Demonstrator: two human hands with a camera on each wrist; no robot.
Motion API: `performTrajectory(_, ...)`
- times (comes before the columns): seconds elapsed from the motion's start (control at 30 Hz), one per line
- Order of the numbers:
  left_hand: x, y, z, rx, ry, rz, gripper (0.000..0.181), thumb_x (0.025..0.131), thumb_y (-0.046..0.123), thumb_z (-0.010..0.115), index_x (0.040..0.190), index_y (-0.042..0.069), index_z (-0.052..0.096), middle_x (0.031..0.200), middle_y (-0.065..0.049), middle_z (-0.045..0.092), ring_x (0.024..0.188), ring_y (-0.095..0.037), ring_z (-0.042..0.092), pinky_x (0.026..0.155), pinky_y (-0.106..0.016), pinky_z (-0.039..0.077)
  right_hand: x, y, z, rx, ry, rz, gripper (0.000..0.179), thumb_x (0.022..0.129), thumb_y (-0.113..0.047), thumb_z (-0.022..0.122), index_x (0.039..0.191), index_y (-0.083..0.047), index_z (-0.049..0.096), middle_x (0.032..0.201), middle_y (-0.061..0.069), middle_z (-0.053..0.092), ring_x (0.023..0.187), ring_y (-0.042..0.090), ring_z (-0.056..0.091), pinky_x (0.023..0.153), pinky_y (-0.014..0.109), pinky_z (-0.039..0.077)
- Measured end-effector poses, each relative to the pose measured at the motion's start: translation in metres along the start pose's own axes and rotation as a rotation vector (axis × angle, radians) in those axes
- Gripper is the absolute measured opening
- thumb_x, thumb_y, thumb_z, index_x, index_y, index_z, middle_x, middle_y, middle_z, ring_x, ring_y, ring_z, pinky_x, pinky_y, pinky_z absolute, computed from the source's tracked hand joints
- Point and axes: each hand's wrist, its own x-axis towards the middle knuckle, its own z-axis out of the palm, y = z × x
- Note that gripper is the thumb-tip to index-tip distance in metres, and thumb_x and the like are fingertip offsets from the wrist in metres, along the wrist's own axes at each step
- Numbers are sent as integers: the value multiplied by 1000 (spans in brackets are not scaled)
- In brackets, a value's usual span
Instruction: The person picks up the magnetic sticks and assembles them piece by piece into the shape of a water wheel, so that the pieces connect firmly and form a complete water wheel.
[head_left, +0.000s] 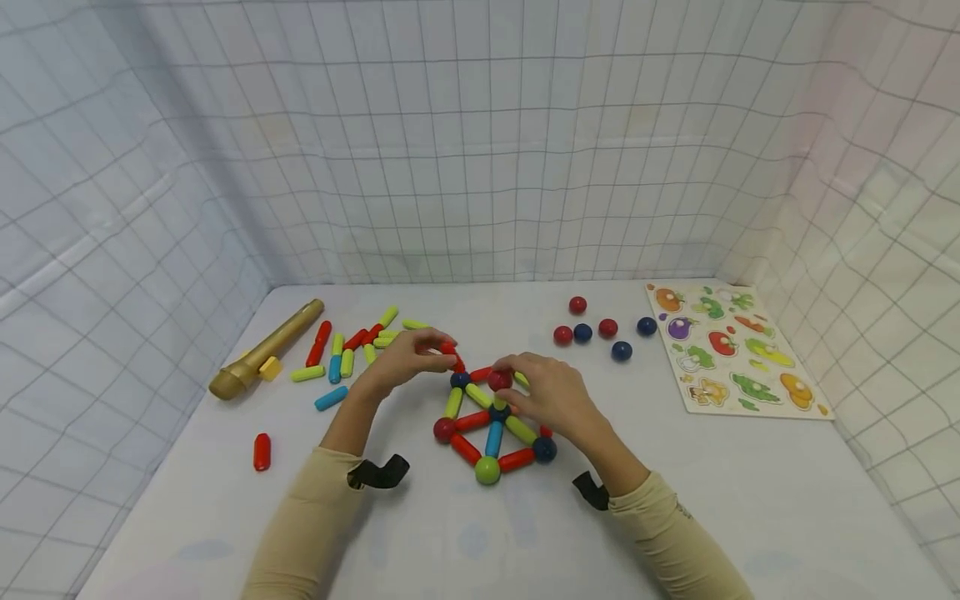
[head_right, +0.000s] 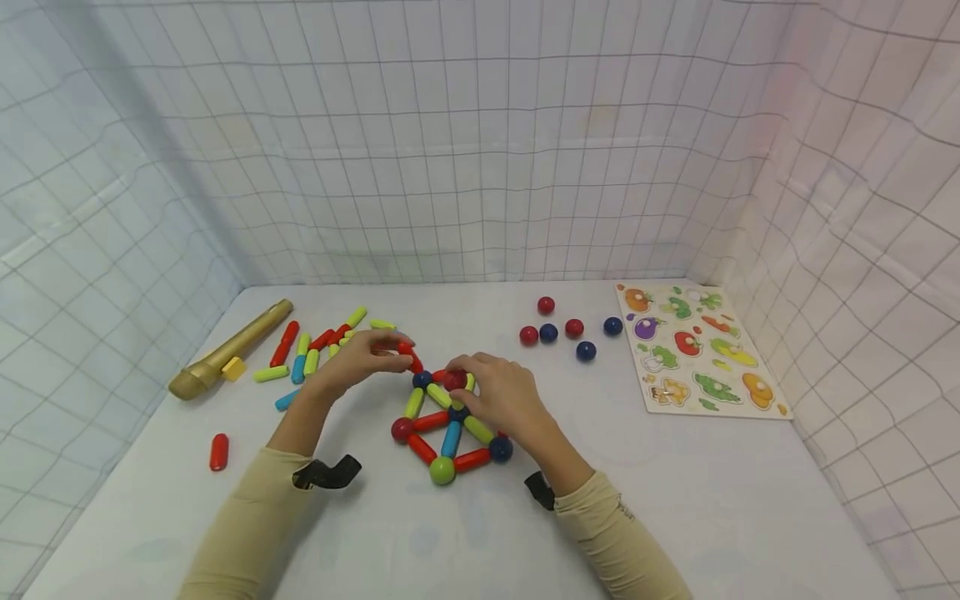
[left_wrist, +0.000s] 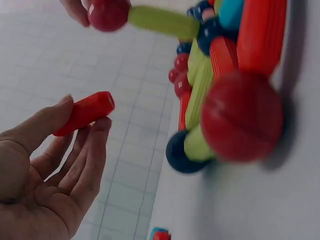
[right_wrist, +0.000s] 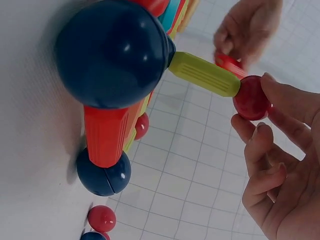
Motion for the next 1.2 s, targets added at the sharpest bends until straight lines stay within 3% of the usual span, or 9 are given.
performTrajectory(0.07,-2,7,8,-155,-40,14,46,91,28,69,126,1,57,111,-9,67,105,-26,64,98,-41,50,0,0,0,5,8,-3,40,85,-33,75,122,-24,63,109,-4,71,84,14,63,71,27,53)
performTrajectory(0.17,-4,15,16,-279,-70,11,48,92,27,67,129,0,55,108,-4,68,107,-26,64,102,-41,48,0,0,-1,28,17,-1,41,84,-33,76,121,-22,62,103,-5,72,77,11,60,66,25,51)
performTrajectory(0.37,-2,22,24,-325,-84,-7,46,93,26,67,131,2,56,107,-1,69,104,-19,64,101,-38,48,1,-1,-2,44,15,15,39,83,-35,76,116,-21,62,99,-7,72,75,9,59,69,25,52)
performTrajectory(0.53,2,21,19,-282,-102,-11,45,92,23,68,133,9,57,117,-9,68,108,-22,64,104,-44,45,1,0,-1,42,42,-5,35,83,-34,77,112,-21,64,97,-7,72,74,10,59,68,25,51)
performTrajectory(0.63,7,14,9,-115,-43,8,43,93,15,66,133,7,57,123,-16,65,112,-29,63,102,-45,48,1,1,-1,38,57,-26,33,82,-33,78,110,-20,64,96,-8,72,74,9,58,67,24,50)
performTrajectory(0.77,19,0,-6,321,172,-2,29,93,4,61,122,4,64,116,-18,67,107,-32,63,89,-42,54,1,1,-1,37,60,-34,34,83,-33,77,111,-20,64,95,-7,72,74,9,57,65,24,49)
performTrajectory(0.87,30,-9,-14,587,253,-59,25,92,0,60,116,3,67,112,-19,66,103,-33,61,86,-42,54,0,1,-1,38,61,-28,34,83,-33,77,111,-20,64,95,-7,72,72,10,56,63,23,48)
performTrajectory(1.0,40,-21,-17,757,211,-116,29,90,3,65,118,3,67,113,-19,65,106,-34,60,94,-45,51,0,1,-1,40,55,-15,34,82,-33,78,111,-20,64,94,-8,71,70,9,55,61,22,46)
performTrajectory(1.2,42,-36,-14,804,164,-183,35,87,16,73,120,4,67,116,-17,62,108,-32,57,100,-45,49,0,1,2,38,52,-20,35,82,-34,78,111,-20,64,95,-7,72,70,9,55,62,22,46)
